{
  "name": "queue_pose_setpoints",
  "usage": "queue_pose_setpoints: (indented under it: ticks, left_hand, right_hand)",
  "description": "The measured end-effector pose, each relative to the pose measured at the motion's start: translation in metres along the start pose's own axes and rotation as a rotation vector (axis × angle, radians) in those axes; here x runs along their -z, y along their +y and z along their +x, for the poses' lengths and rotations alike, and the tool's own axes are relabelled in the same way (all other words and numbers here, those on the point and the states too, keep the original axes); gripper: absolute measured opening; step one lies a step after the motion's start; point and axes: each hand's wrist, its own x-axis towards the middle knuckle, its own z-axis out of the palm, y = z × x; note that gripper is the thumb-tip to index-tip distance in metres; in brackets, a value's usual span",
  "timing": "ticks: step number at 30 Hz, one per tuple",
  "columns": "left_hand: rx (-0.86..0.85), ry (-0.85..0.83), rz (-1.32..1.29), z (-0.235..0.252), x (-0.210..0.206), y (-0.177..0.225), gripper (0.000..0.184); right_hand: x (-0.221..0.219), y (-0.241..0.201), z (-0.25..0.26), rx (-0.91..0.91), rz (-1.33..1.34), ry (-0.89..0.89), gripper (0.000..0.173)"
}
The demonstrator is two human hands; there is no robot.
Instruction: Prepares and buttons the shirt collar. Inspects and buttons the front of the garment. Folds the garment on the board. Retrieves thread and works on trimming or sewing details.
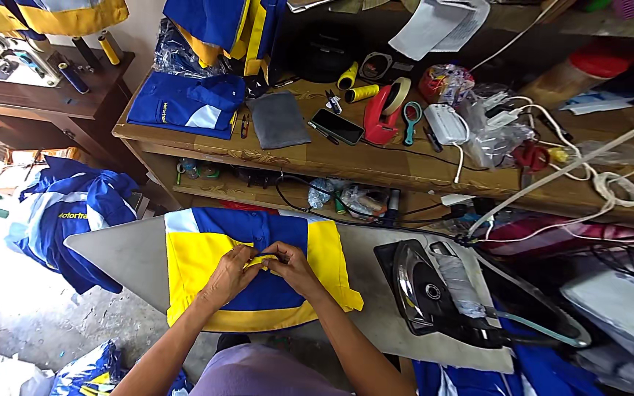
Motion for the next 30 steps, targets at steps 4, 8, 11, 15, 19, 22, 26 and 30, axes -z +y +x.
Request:
queue_pose_setpoints:
  ticks: [4, 8, 11, 15, 19, 22, 26, 30]
  left_hand:
    - [0.04, 0.007, -0.131, 0.0, 0.004, -0.001, 0.024]
    - [0.076, 0.08, -0.187, -0.001, -0.003, 0.003, 0.019]
    - [0.049, 0.084, -0.166, -0.002, -0.003, 0.004, 0.017]
    - [0.02, 0.172, -0.041, -0.004, -0.007, 0.012, 0.012]
    - [0.031, 0.253, 0.018, -0.003, -0.014, 0.022, 0.01]
    - [0.04, 0.274, 0.034, -0.002, -0.019, 0.024, 0.01]
    - [0.096, 0.273, 0.015, 0.001, -0.023, 0.027, 0.009]
    - [0.166, 0.248, 0.007, 0.006, -0.025, 0.029, 0.009]
  right_hand:
    - [-0.005, 0.003, -0.002, 0.118, -0.128, 0.046, 0.015]
    - [-0.007, 0.001, -0.004, 0.22, -0.232, 0.095, 0.013]
    - [-0.009, 0.002, -0.007, 0.247, -0.26, 0.11, 0.012]
    - [-0.014, -0.001, -0.009, 0.26, -0.297, 0.144, 0.011]
    - [-0.016, -0.004, -0.012, 0.3, -0.377, 0.204, 0.011]
    - [-0.016, -0.004, -0.015, 0.308, -0.432, 0.217, 0.011]
    - [-0.019, -0.007, -0.02, 0.298, -0.522, 0.223, 0.012]
    - [-0.019, -0.01, -0.019, 0.224, -0.573, 0.19, 0.016]
